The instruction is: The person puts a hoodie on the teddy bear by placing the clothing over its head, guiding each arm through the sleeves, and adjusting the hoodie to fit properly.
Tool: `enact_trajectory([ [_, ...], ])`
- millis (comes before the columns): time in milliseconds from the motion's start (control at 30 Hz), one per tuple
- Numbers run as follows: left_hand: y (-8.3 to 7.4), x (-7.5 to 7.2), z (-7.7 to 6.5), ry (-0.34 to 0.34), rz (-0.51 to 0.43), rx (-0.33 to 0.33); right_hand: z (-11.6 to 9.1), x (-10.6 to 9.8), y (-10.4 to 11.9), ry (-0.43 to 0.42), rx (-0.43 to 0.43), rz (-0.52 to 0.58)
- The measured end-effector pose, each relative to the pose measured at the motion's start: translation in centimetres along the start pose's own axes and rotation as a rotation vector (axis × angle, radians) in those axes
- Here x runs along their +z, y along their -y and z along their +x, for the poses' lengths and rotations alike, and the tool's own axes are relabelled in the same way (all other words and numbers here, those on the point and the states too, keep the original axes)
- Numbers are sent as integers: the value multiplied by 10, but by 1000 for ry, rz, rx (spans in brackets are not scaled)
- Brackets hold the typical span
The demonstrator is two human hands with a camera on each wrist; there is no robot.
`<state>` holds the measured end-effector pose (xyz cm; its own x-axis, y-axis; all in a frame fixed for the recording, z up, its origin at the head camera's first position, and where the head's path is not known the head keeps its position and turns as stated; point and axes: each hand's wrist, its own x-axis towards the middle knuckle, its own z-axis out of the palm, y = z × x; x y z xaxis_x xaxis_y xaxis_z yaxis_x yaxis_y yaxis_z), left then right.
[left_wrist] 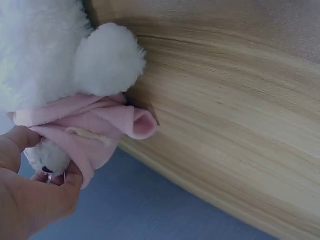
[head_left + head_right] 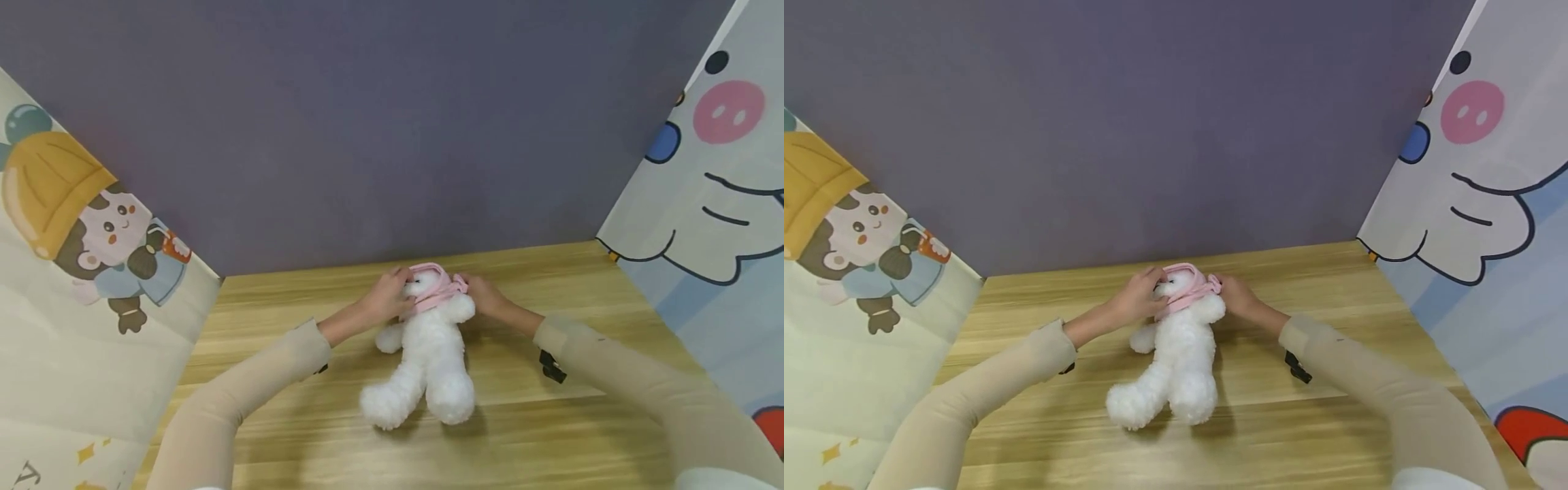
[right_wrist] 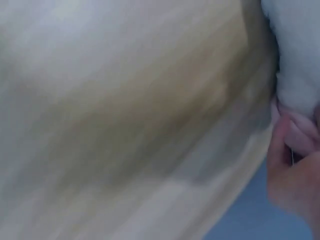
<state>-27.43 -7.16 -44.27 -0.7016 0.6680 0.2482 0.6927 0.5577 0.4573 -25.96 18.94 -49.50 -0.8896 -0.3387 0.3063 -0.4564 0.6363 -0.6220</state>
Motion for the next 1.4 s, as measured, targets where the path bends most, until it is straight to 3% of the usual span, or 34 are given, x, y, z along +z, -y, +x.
enact_trajectory([
  [133, 9, -4, -11, -65, -2, 103, 0, -16, 0, 134, 40, 109],
  [233, 19, -9, -24, -84, -34, 143, -2, -28, 4, 139, 26, 90],
  [300, 25, -11, -33, -47, -47, 144, -2, -34, 10, 115, -25, 60],
  [400, 36, -7, -44, 58, -7, 119, 1, -40, 17, 98, -132, -60],
  [533, 49, 9, -50, 139, -26, 74, 6, -46, 19, 223, -166, -120],
  [600, 53, 16, -51, 141, -92, 46, 9, -50, 19, 337, -118, -101],
  [733, 55, 22, -50, 139, -255, -1, 14, -64, 25, 590, 95, -26],
  [833, 53, 23, -47, 135, -389, -13, 14, -69, 32, 700, 180, -80],
  [900, 51, 23, -45, 135, -470, -21, 11, -67, 36, 682, 166, -158],
  [1000, 50, 25, -44, 155, -551, -30, 0, -58, 40, 504, 87, -244],
  [1100, 53, 26, -45, 189, -580, -21, -10, -47, 39, 313, -13, -208],
  [1167, 56, 27, -45, 214, -595, 4, -15, -42, 37, 238, -79, -162],
  [1267, 60, 26, -46, 250, -678, -4, -17, -39, 35, 206, -118, -115],
  [1400, 63, 24, -48, 276, -763, -90, -18, -39, 34, 225, -142, -102],
])
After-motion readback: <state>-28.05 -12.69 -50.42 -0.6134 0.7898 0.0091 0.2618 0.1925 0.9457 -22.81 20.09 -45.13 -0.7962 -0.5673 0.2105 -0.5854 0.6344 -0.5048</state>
